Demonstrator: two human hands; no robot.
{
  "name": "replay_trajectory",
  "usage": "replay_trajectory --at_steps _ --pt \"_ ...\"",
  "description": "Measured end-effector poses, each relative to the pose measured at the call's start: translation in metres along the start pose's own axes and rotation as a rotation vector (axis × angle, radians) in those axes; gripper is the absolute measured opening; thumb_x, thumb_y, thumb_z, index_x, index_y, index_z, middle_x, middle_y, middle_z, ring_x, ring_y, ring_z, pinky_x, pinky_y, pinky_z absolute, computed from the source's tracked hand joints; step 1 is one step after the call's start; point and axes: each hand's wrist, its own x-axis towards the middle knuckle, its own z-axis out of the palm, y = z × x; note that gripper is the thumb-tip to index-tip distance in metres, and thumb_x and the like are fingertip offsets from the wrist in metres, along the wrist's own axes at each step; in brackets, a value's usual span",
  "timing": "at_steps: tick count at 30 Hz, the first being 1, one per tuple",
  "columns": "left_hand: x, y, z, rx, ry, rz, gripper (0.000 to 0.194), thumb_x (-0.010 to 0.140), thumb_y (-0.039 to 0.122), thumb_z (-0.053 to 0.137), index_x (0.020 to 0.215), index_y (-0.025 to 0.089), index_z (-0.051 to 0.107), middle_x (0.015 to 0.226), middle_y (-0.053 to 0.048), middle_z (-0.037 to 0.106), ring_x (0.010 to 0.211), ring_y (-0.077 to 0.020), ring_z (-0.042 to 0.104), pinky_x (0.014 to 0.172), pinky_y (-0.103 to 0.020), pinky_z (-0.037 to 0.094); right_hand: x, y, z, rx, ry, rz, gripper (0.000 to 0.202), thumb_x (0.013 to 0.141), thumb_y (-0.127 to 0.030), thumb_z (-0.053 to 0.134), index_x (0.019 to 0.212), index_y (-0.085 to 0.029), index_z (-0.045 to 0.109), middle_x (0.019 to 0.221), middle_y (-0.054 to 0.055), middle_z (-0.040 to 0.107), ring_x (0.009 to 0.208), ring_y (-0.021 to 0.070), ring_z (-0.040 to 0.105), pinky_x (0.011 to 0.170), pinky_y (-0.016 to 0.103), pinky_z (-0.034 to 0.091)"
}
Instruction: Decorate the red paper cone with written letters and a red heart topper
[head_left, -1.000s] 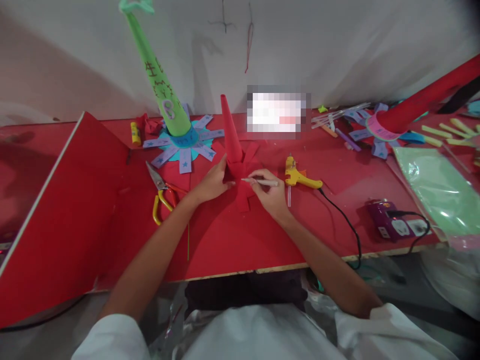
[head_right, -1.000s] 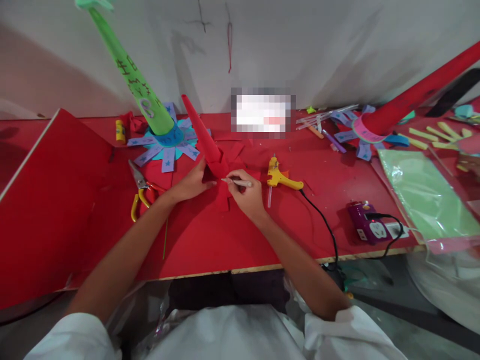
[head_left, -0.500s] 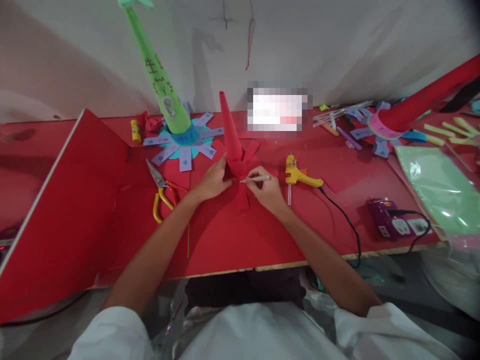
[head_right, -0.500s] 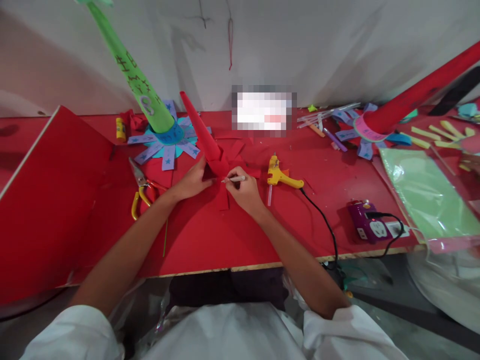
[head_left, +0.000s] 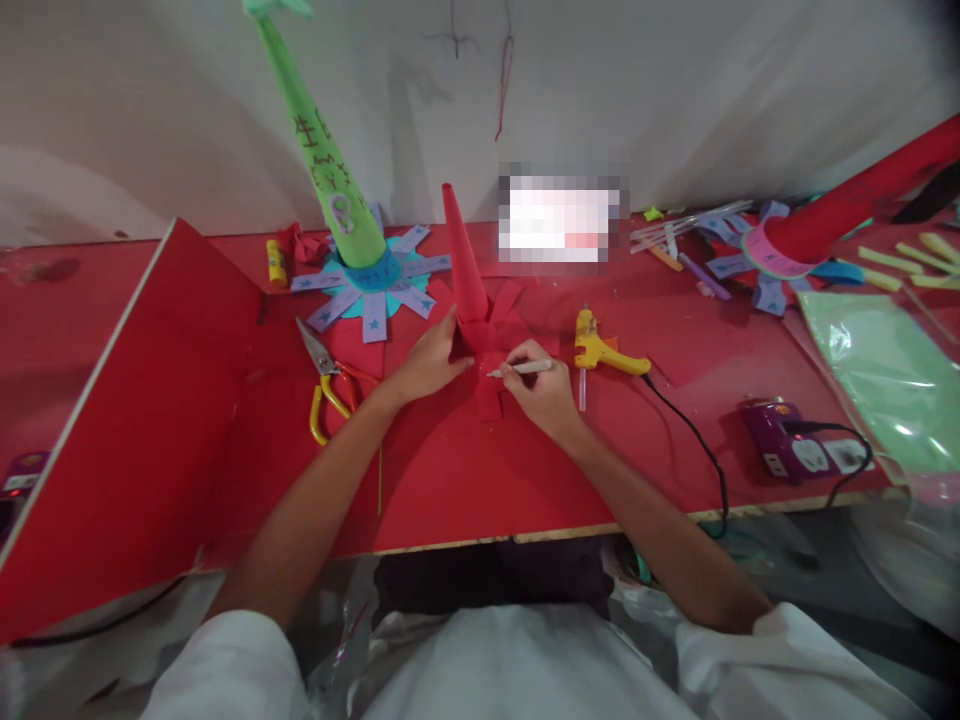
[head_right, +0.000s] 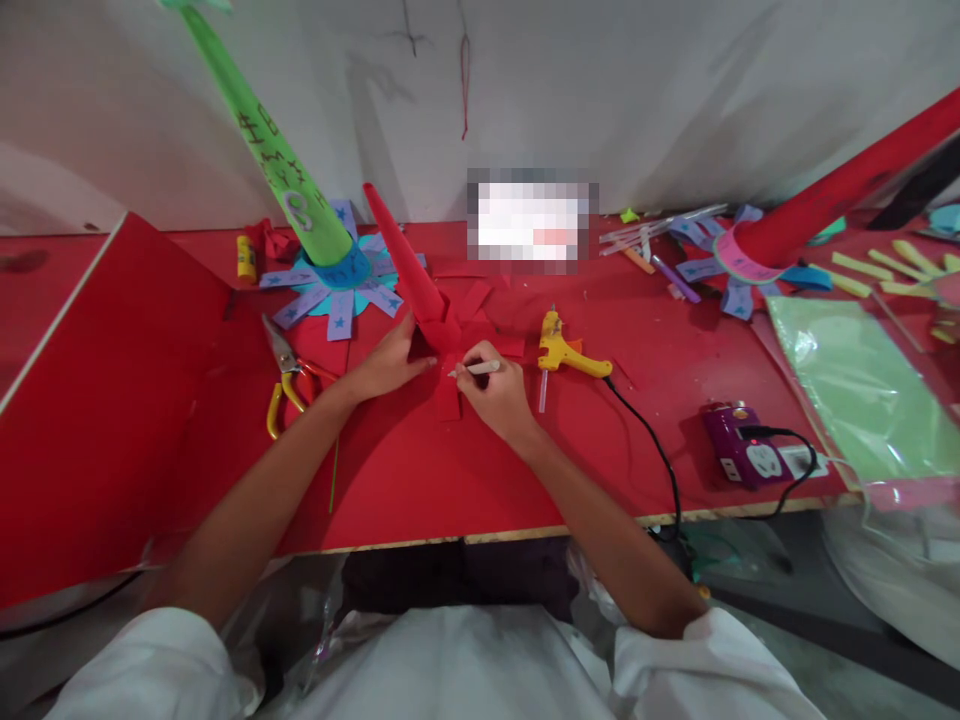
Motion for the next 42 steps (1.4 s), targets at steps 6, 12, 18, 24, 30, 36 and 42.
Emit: replay_trajectory --at_steps 6,12,18,24,30,36,42 --pt "-0.001 -0.002 0.0 0.001 -0.001 -0.018 0.088 0.082 0.025 0.074 0.162 0.016 0.038 0.161 -0.022 0.053 0.148 -0.0407 0.054 0.127 -0.062 0.044 0.006 0.004 0.002 0.117 -0.061 0.046 0.02 0.098 -0.044 0.063 0.095 -0.025 0.066 0.083 0.002 0.072 0.069 0.0163 0.069 0.059 0.028 0.051" --pt "-0.001 -0.002 0.001 -0.011 0.004 -0.004 0.089 0.083 0.026 0.075 0.163 0.018 0.037 0.16 -0.02 0.055 0.147 -0.0397 0.055 0.127 -0.062 0.043 0.006 0.007 0.003 0.092 -0.067 0.054 0.02 0.098 -0.044 0.064 0.096 -0.024 0.068 0.082 0.002 0.074 0.072 0.0178 0.072 0.056 0.027 0.051" --pt "-0.001 -0.002 0.001 0.008 0.0 -0.011 0.09 0.083 0.027 0.076 0.162 0.016 0.036 0.162 -0.023 0.052 0.15 -0.0407 0.052 0.128 -0.062 0.041 0.008 0.009 0.004 0.059 -0.1 0.029 0.021 0.098 -0.045 0.064 0.095 -0.024 0.069 0.082 0.003 0.076 0.072 0.018 0.07 0.061 0.029 0.051" --pt "-0.001 -0.001 0.001 0.0 0.006 -0.009 0.089 0.083 0.025 0.075 0.163 0.018 0.038 0.158 -0.02 0.056 0.148 -0.0396 0.055 0.127 -0.061 0.044 0.004 0.005 0.002 -0.028 0.001 -0.003 0.015 0.095 -0.038 0.063 0.088 -0.025 0.067 0.08 0.002 0.075 0.071 0.0179 0.068 0.068 0.031 0.051" --pt "0.0 0.002 -0.001 0.006 -0.013 -0.028 0.091 0.084 0.029 0.076 0.165 0.018 0.035 0.163 -0.021 0.051 0.151 -0.041 0.052 0.129 -0.064 0.041 -0.001 -0.001 -0.001 -0.026 -0.012 -0.036 0.017 0.094 -0.038 0.06 0.083 -0.025 0.065 0.074 0.0 0.071 0.065 0.0171 0.063 0.065 0.031 0.049" --pt "-0.001 0.003 -0.001 -0.005 -0.006 -0.038 0.087 0.083 0.027 0.076 0.162 0.018 0.04 0.16 -0.021 0.054 0.148 -0.0412 0.055 0.127 -0.063 0.043 0.0 0.0 0.0 -0.037 -0.068 -0.049 0.022 0.096 -0.041 0.06 0.081 -0.025 0.065 0.072 0.0 0.07 0.063 0.016 0.061 0.065 0.03 0.047" --pt "-0.001 -0.002 0.001 0.0 -0.006 -0.024 0.089 0.083 0.028 0.077 0.163 0.018 0.039 0.163 -0.022 0.052 0.151 -0.0409 0.052 0.129 -0.062 0.041 0.002 0.002 0.001 -0.063 -0.104 -0.034 0.022 0.097 -0.042 0.061 0.085 -0.024 0.069 0.078 0.002 0.074 0.067 0.0167 0.063 0.067 0.03 0.048"
